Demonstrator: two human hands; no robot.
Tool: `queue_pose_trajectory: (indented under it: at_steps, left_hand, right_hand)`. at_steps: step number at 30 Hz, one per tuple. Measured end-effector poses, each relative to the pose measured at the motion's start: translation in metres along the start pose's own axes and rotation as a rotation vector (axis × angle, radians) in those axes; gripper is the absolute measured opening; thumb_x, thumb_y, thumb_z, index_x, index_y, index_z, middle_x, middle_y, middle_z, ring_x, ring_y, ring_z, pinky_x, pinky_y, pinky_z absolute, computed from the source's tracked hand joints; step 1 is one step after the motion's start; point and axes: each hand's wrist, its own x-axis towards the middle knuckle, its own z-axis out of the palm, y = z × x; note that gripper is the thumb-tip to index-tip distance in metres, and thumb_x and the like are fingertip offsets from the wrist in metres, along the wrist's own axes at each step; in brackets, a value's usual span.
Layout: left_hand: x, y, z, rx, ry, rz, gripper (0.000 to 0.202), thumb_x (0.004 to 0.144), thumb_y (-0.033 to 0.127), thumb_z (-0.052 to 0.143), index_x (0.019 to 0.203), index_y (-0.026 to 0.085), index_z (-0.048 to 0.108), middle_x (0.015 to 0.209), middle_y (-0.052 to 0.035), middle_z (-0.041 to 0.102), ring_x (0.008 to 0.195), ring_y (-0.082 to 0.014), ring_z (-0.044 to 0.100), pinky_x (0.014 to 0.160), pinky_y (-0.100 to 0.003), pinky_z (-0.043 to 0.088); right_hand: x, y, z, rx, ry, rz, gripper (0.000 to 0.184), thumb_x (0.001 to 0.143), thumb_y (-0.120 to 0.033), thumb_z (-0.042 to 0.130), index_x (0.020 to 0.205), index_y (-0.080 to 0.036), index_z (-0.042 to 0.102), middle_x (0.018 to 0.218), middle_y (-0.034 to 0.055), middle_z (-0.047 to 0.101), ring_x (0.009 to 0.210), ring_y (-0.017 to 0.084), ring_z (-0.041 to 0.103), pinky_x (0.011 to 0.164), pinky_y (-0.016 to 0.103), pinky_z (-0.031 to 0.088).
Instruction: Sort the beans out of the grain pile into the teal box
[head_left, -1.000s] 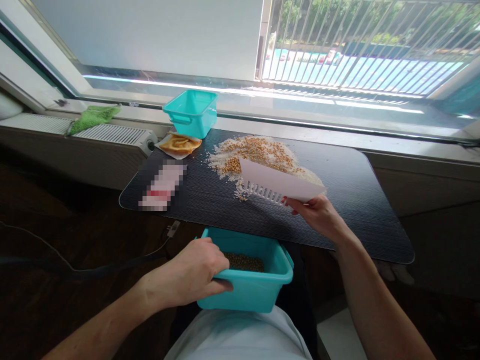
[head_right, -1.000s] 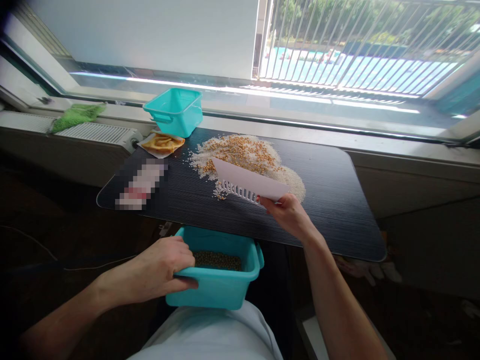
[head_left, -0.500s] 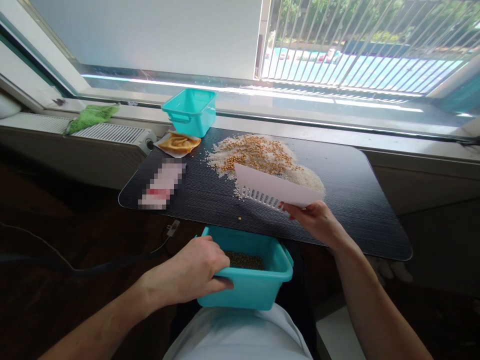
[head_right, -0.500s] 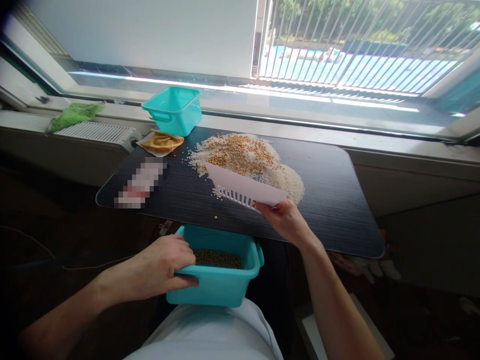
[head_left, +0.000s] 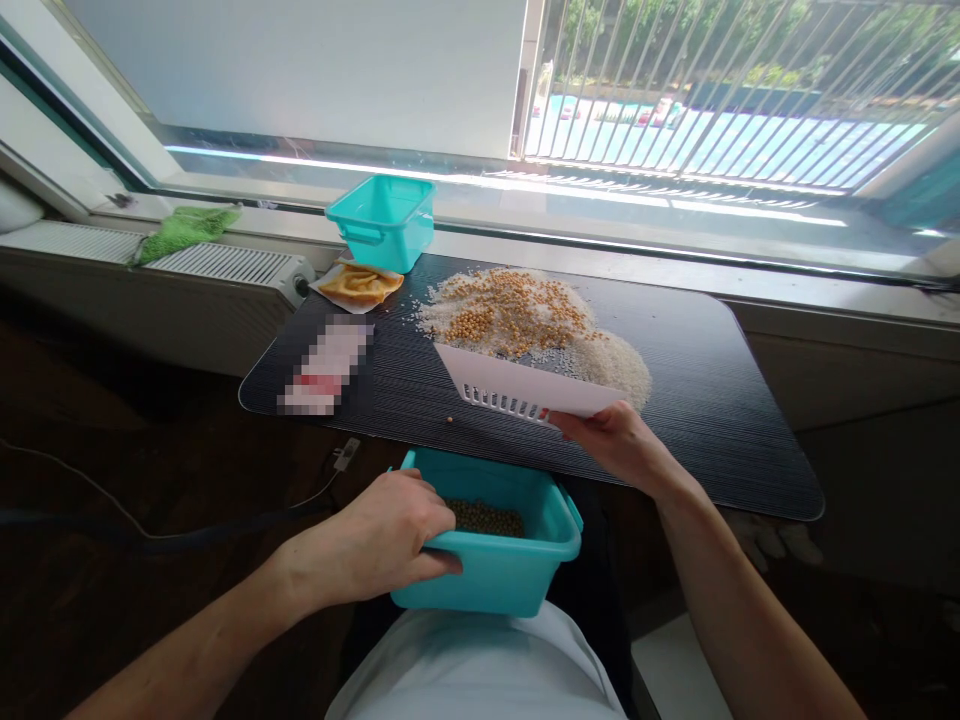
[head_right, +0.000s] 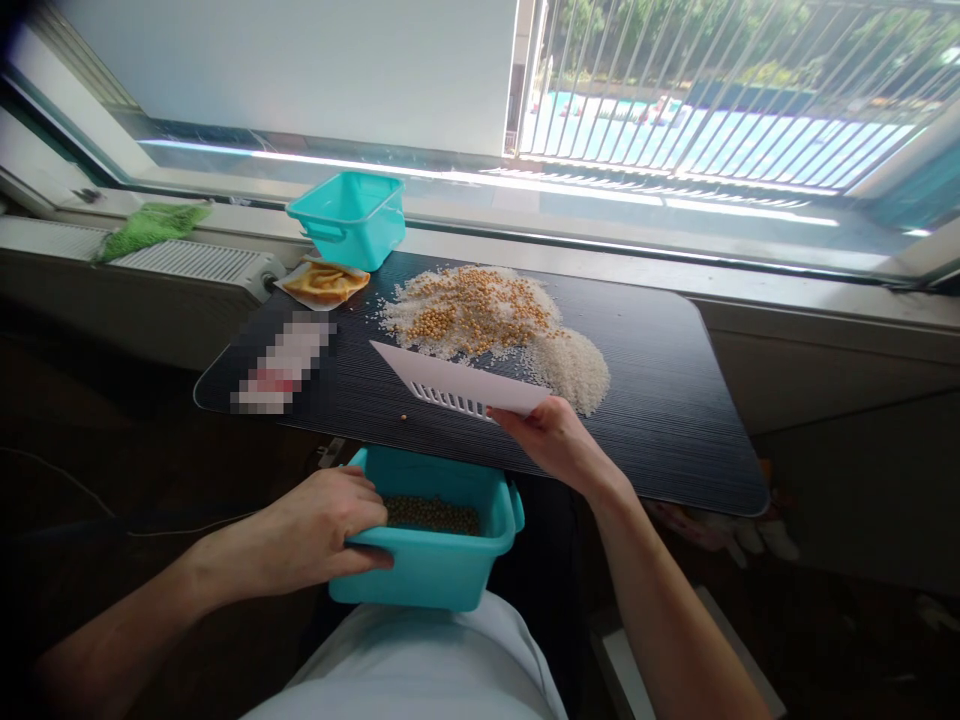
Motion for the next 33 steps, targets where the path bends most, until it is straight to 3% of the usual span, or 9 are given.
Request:
queue_pose_trajectory:
  at_steps: [6, 10, 12, 16, 18, 26, 33]
  left_hand:
    - [-0.013, -0.007, 0.002, 0.017, 0.019, -0.064, 0.025, 0.079, 0.031, 0.068, 0.06, 0.017, 0.056, 0.062, 0.0034, 0.062, 0.063, -0.0138, 0.058, 0.072, -0.025, 0.039]
    - [-0.02, -0.012, 0.004, 0.042, 0.053, -0.092, 0.024, 0.079, 0.032, 0.067, 0.062, 0.018, 0.058, 0.064, 0.0017, 0.064, 0.068, -0.016, 0.06, 0.074, -0.026, 0.04]
    - [-0.019, -0.012, 0.005, 0.043, 0.067, -0.087, 0.024, 0.079, 0.033, 0.068, 0.062, 0.018, 0.058, 0.064, 0.0014, 0.064, 0.068, -0.0162, 0.06, 0.074, -0.026, 0.039]
    - [-0.014, -0.012, 0.006, 0.012, 0.076, -0.043, 0.026, 0.079, 0.032, 0.068, 0.06, 0.018, 0.056, 0.062, 0.0032, 0.062, 0.062, -0.0136, 0.057, 0.073, -0.026, 0.038]
    - [-0.012, -0.011, 0.006, 0.006, 0.078, -0.034, 0.026, 0.079, 0.031, 0.068, 0.06, 0.017, 0.056, 0.062, 0.0035, 0.061, 0.061, -0.0134, 0.056, 0.072, -0.026, 0.037]
    - [-0.01, -0.009, 0.003, 0.029, 0.062, -0.055, 0.026, 0.076, 0.031, 0.071, 0.059, 0.017, 0.056, 0.062, 0.0025, 0.061, 0.063, -0.0153, 0.055, 0.068, -0.026, 0.037]
    - [-0.011, -0.009, 0.002, 0.018, 0.04, -0.073, 0.025, 0.077, 0.032, 0.07, 0.061, 0.017, 0.057, 0.064, 0.0019, 0.062, 0.065, -0.0161, 0.056, 0.071, -0.027, 0.038]
  right_hand:
    - [0.007, 0.003, 0.033, -0.007, -0.15, -0.056, 0.032, 0.085, -0.038, 0.054, 0.101, -0.016, 0.071, 0.091, 0.0025, 0.074, 0.082, 0.02, 0.066, 0.07, 0.028, 0.053]
    - [0.0, -0.003, 0.034, 0.029, -0.28, -0.093, 0.031, 0.086, -0.038, 0.053, 0.102, -0.019, 0.07, 0.094, 0.0002, 0.074, 0.085, 0.02, 0.065, 0.075, 0.029, 0.053]
    - [-0.001, -0.001, 0.027, 0.019, -0.209, -0.074, 0.031, 0.085, -0.039, 0.055, 0.1, -0.018, 0.071, 0.092, 0.0012, 0.074, 0.082, 0.02, 0.066, 0.073, 0.029, 0.053]
    - [0.008, 0.012, 0.012, -0.049, 0.135, 0.012, 0.035, 0.08, -0.043, 0.059, 0.096, -0.015, 0.072, 0.085, 0.0038, 0.073, 0.075, 0.02, 0.065, 0.066, 0.028, 0.052]
    - [0.016, 0.017, 0.006, -0.091, 0.221, 0.052, 0.035, 0.078, -0.045, 0.06, 0.091, -0.015, 0.073, 0.08, 0.004, 0.072, 0.07, 0.02, 0.064, 0.061, 0.028, 0.05]
    - [0.026, 0.012, 0.002, -0.219, 0.232, 0.077, 0.035, 0.078, -0.045, 0.058, 0.083, -0.014, 0.074, 0.063, 0.0017, 0.067, 0.062, 0.018, 0.06, 0.054, 0.026, 0.044]
    - [0.03, 0.015, 0.003, -0.177, 0.245, 0.076, 0.036, 0.078, -0.047, 0.058, 0.086, -0.015, 0.073, 0.072, 0.0037, 0.07, 0.063, 0.018, 0.062, 0.056, 0.027, 0.047]
